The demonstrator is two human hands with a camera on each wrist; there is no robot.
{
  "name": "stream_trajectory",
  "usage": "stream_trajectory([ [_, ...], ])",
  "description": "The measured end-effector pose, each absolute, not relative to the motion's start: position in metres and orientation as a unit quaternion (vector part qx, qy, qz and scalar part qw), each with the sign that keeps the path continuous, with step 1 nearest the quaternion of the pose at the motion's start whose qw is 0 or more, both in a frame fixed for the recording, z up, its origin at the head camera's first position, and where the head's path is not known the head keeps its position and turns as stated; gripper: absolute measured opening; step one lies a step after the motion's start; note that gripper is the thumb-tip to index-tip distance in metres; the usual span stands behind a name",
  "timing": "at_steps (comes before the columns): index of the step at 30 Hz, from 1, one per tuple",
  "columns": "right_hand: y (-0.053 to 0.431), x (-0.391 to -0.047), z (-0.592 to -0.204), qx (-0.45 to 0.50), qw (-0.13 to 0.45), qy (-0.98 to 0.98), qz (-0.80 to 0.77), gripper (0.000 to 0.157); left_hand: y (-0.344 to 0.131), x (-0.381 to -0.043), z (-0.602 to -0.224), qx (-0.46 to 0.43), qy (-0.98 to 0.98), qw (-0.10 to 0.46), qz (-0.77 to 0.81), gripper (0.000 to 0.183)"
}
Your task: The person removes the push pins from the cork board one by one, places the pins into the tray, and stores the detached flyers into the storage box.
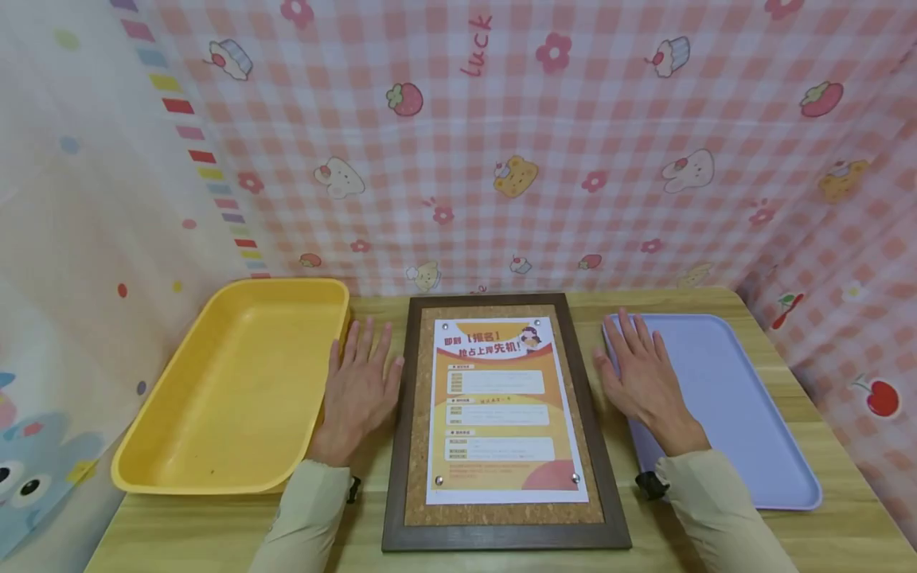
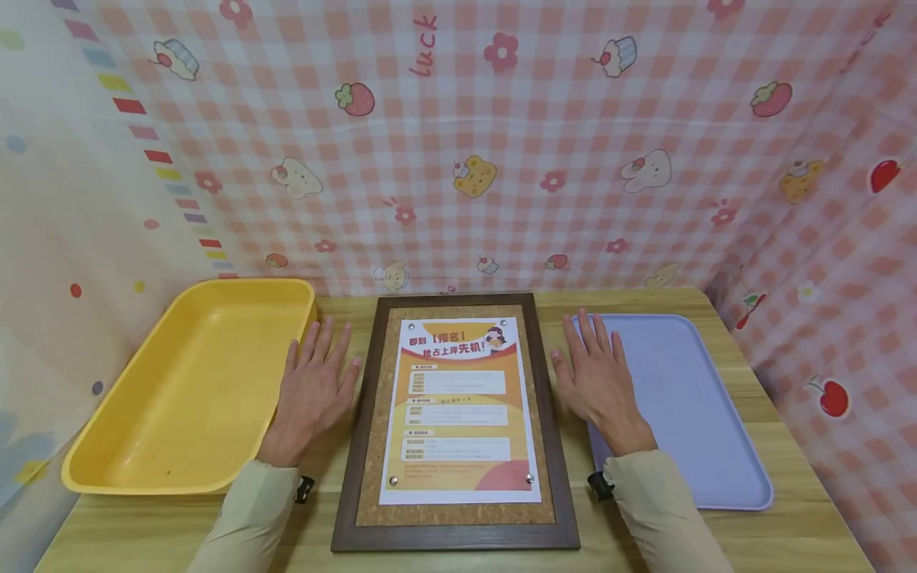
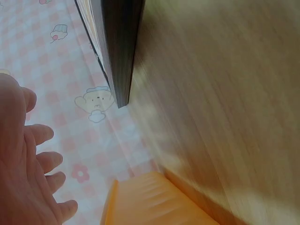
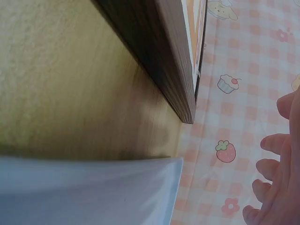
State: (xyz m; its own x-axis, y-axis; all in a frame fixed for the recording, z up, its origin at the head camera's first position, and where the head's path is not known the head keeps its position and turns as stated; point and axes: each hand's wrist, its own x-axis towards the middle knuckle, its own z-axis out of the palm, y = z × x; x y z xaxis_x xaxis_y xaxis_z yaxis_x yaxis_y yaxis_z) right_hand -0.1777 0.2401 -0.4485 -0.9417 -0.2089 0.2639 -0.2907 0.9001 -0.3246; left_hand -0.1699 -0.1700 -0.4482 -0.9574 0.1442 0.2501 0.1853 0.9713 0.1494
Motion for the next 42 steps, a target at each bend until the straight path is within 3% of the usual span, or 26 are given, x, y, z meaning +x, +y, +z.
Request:
stream_trajectory([
  [23, 0.229, -0.188, -0.449, 0.167, 0.105, -0.956, 0.215, 0.060, -0.165, -0.168, -0.453, -0.101, -0.985, 0.098, -0.101, 0.059],
  [42, 0.222, -0.208, -0.451, 0.200, 0.068, -0.944, 0.255, 0.056, -0.153, -0.168, -0.459, -0.159, -0.979, 0.046, -0.116, 0.057],
])
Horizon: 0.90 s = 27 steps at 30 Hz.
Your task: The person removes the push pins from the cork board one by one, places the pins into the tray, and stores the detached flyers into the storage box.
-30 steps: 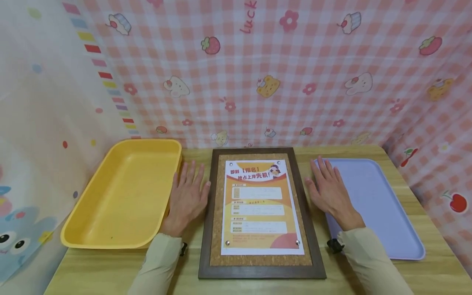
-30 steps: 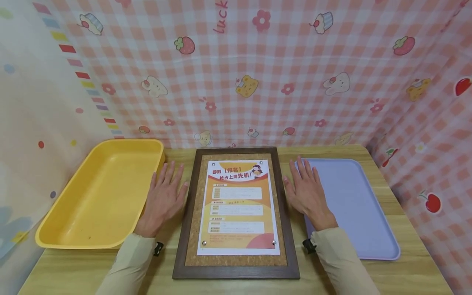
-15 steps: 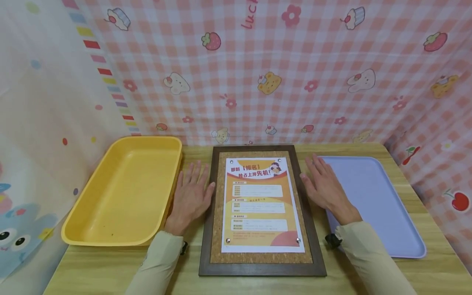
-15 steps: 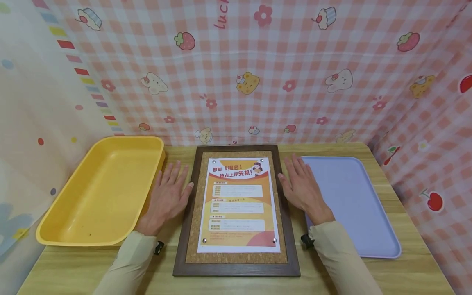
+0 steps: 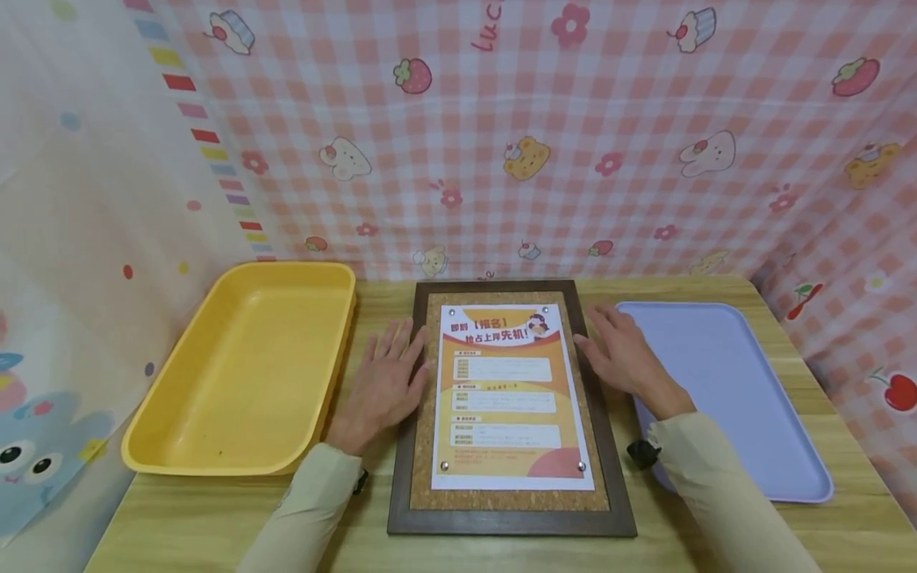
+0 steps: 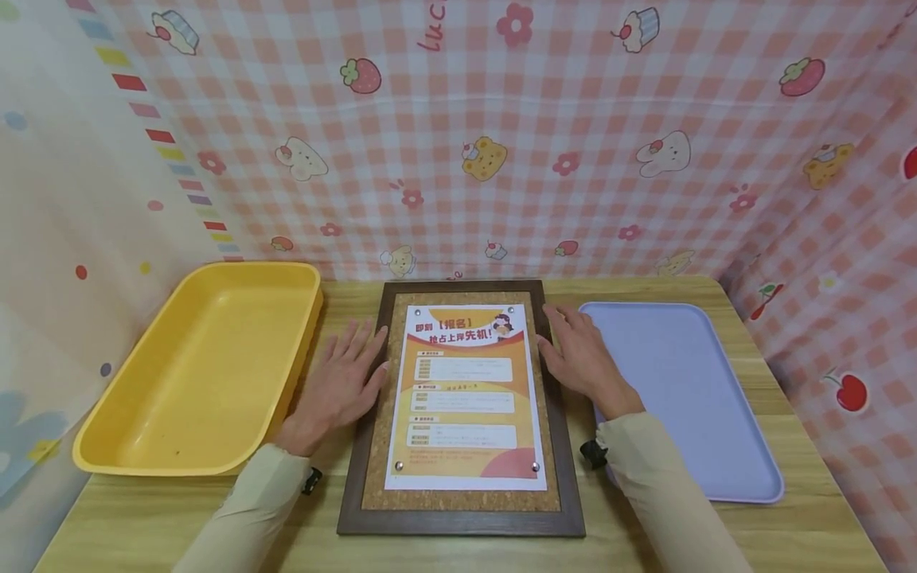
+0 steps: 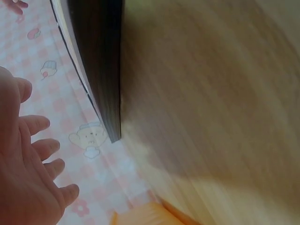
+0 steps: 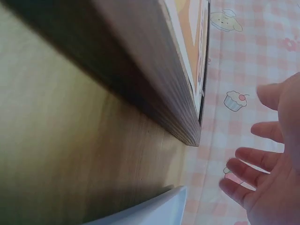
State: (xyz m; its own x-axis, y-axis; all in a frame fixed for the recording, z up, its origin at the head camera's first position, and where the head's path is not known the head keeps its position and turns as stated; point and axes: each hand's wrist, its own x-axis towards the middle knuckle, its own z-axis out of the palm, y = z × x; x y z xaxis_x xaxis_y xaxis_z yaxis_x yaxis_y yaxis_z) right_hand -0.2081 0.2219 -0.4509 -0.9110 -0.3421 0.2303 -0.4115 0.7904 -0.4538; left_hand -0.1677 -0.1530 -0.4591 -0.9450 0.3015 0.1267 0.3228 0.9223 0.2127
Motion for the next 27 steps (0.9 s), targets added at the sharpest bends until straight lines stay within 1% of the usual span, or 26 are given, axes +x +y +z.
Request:
stream_trajectory([
  [4, 0.219, -0.214, -0.451, 0.216, 0.071, -0.937, 0.266, 0.055, -0.151, -0.169, -0.462, -0.175, -0.976, 0.046, -0.118, 0.055],
  [9, 0.216, -0.223, -0.449, 0.218, 0.058, -0.938, 0.265, 0.054, -0.148, -0.172, -0.465, -0.191, -0.973, 0.048, -0.123, 0.055],
  [13, 0.215, -0.231, -0.447, 0.211, 0.026, -0.938, 0.274, 0.054, -0.147, -0.175, -0.466, -0.201, -0.973, 0.028, -0.114, 0.056],
  [17, 0.213, -0.238, -0.447, 0.199, -0.004, -0.938, 0.285, 0.054, -0.144, -0.179, -0.468, -0.212, -0.971, -0.003, -0.112, 0.058],
  [22, 0.209, -0.249, -0.450, 0.190, -0.019, -0.937, 0.291, 0.053, -0.139, -0.182, -0.472, -0.229, -0.967, -0.029, -0.108, 0.059],
  [27, 0.206, -0.256, -0.452, 0.186, -0.030, -0.934, 0.302, 0.052, -0.135, -0.184, -0.475, -0.241, -0.964, -0.042, -0.105, 0.061],
])
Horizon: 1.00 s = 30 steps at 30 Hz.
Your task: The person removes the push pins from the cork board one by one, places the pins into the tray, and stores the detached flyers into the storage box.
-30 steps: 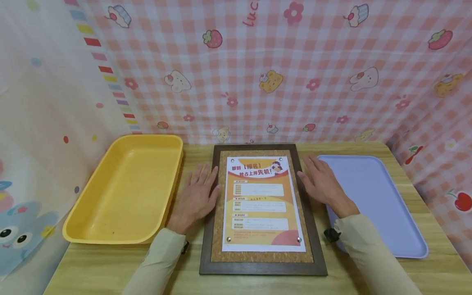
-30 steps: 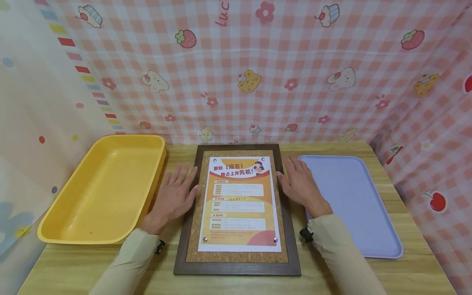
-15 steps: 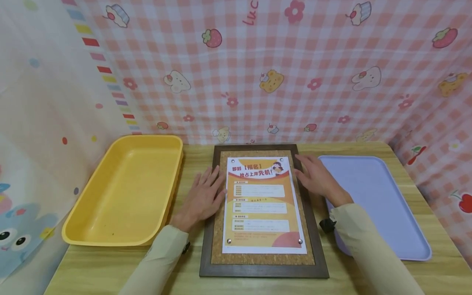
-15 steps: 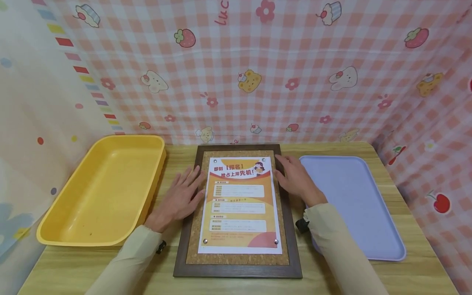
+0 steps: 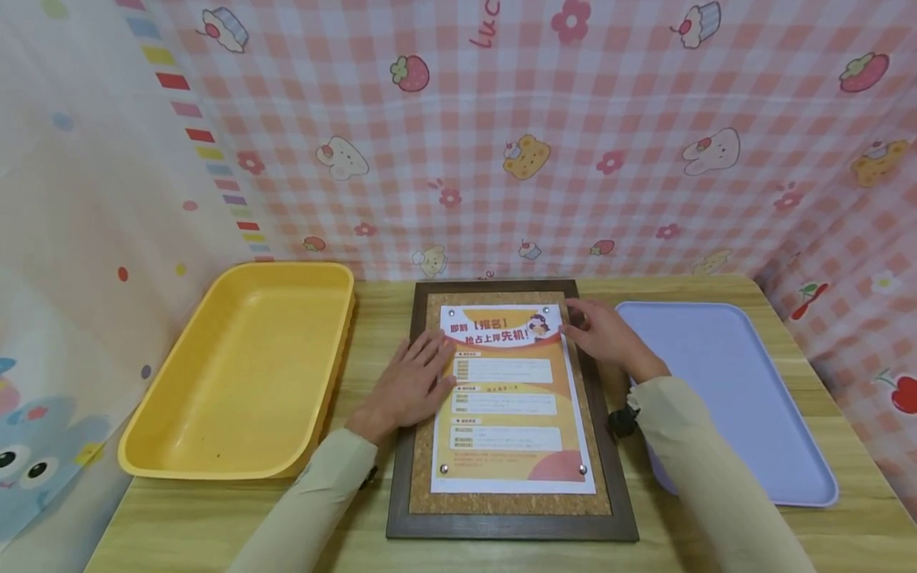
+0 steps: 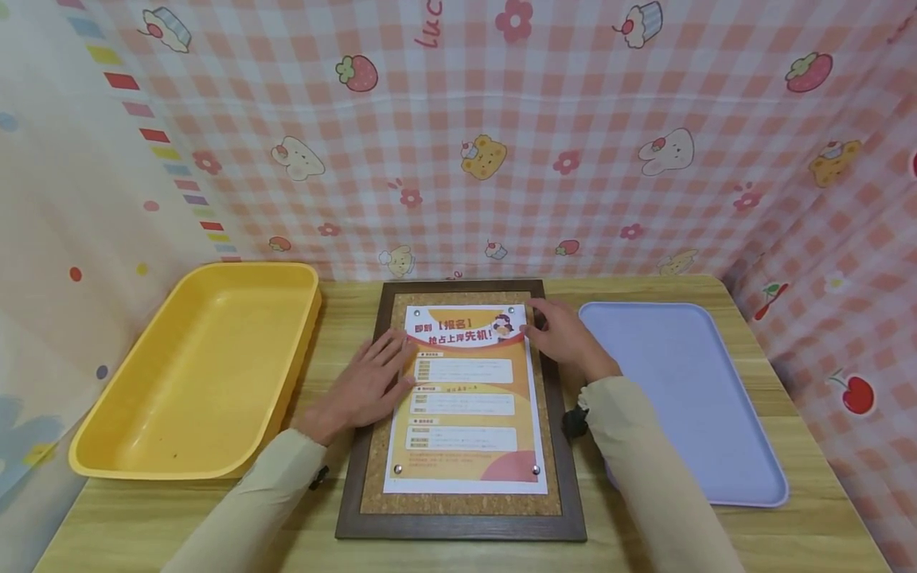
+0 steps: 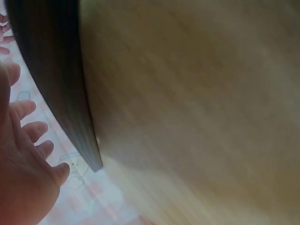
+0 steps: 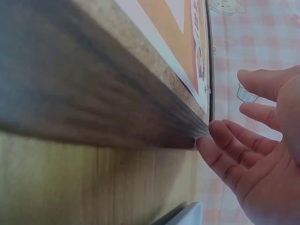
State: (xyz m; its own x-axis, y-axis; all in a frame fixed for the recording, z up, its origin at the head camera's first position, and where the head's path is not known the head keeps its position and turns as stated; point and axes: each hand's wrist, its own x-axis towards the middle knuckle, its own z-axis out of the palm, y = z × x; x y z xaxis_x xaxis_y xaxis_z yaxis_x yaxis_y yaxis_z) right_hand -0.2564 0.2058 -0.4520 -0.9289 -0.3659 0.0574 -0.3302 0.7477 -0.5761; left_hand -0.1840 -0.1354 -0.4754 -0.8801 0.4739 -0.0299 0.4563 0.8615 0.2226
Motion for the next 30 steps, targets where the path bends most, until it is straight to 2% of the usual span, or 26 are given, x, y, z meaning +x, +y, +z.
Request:
stream_trajectory([
  [10, 0.197, -0.269, -0.462, -0.169, 0.048, 0.927, -0.331, 0.049, -0.135, -0.189, -0.486, 0.260, 0.959, 0.064, 0.095, 0.061],
  [20, 0.185, -0.279, -0.472, -0.098, 0.070, 0.933, -0.340, 0.040, -0.130, -0.186, -0.487, 0.265, 0.956, 0.085, 0.091, 0.062],
  [30, 0.185, -0.293, -0.471, -0.084, 0.066, 0.922, -0.373, 0.031, -0.128, -0.195, -0.485, 0.262, 0.958, 0.096, 0.065, 0.061],
])
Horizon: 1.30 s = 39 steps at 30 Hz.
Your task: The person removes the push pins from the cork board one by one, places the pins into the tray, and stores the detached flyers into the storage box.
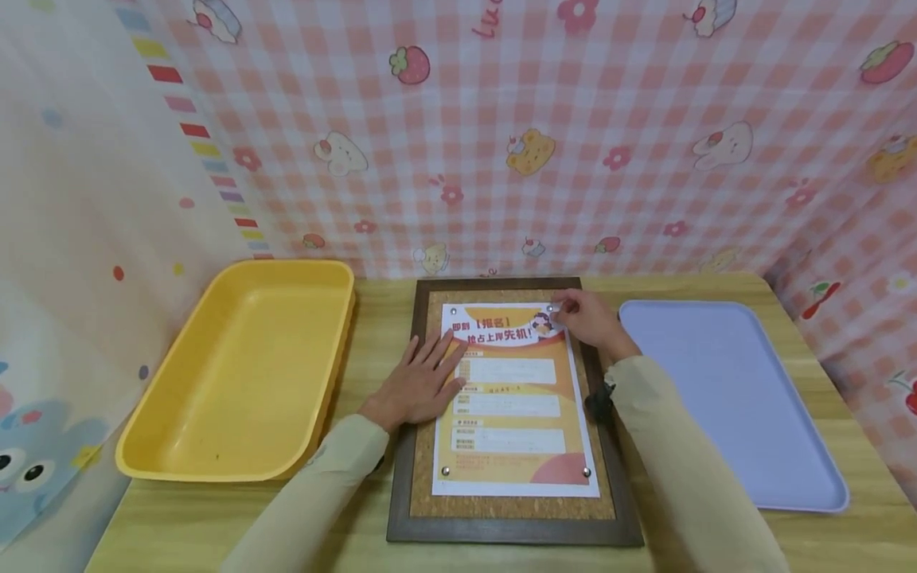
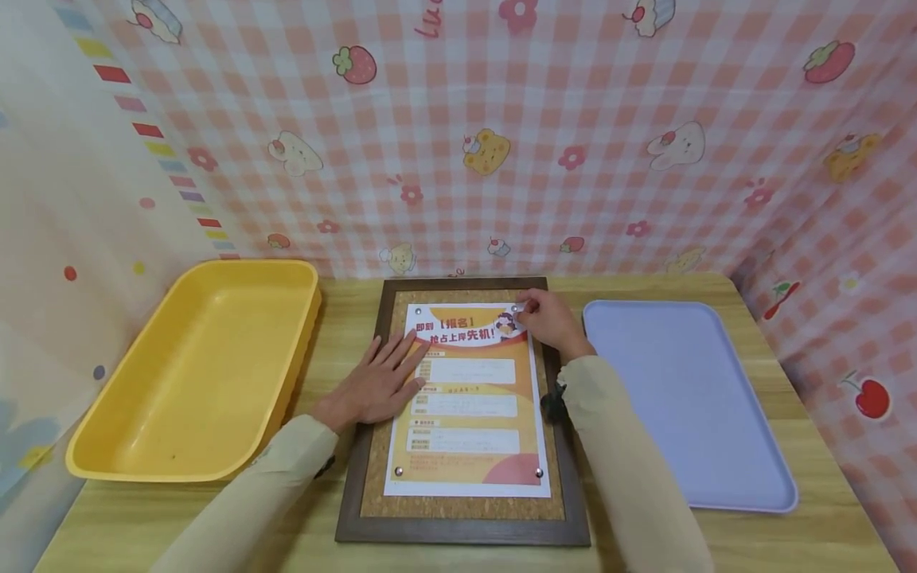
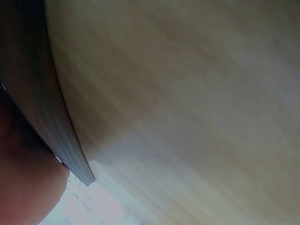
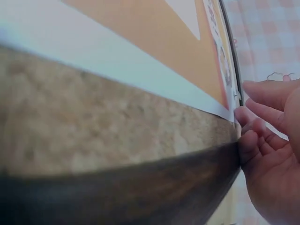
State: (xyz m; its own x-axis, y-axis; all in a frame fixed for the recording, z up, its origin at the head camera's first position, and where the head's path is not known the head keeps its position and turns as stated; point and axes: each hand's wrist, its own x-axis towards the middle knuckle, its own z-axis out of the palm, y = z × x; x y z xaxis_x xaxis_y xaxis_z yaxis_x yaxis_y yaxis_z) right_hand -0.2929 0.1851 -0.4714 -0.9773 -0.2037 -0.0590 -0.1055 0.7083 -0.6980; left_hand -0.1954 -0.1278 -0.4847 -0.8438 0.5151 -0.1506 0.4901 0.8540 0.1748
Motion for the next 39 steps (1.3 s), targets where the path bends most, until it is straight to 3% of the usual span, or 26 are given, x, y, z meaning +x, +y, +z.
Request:
stream_trajectory([
  [17, 0.184, -0.296, -0.474, -0.058, 0.059, 0.915, -0.395, 0.025, -0.127, -0.202, -0.482, 0.260, 0.955, 0.137, 0.046, 0.064],
  [39, 0.175, -0.292, -0.474, -0.013, 0.050, 0.919, -0.391, 0.027, -0.127, -0.202, -0.482, 0.261, 0.953, 0.146, 0.056, 0.063],
])
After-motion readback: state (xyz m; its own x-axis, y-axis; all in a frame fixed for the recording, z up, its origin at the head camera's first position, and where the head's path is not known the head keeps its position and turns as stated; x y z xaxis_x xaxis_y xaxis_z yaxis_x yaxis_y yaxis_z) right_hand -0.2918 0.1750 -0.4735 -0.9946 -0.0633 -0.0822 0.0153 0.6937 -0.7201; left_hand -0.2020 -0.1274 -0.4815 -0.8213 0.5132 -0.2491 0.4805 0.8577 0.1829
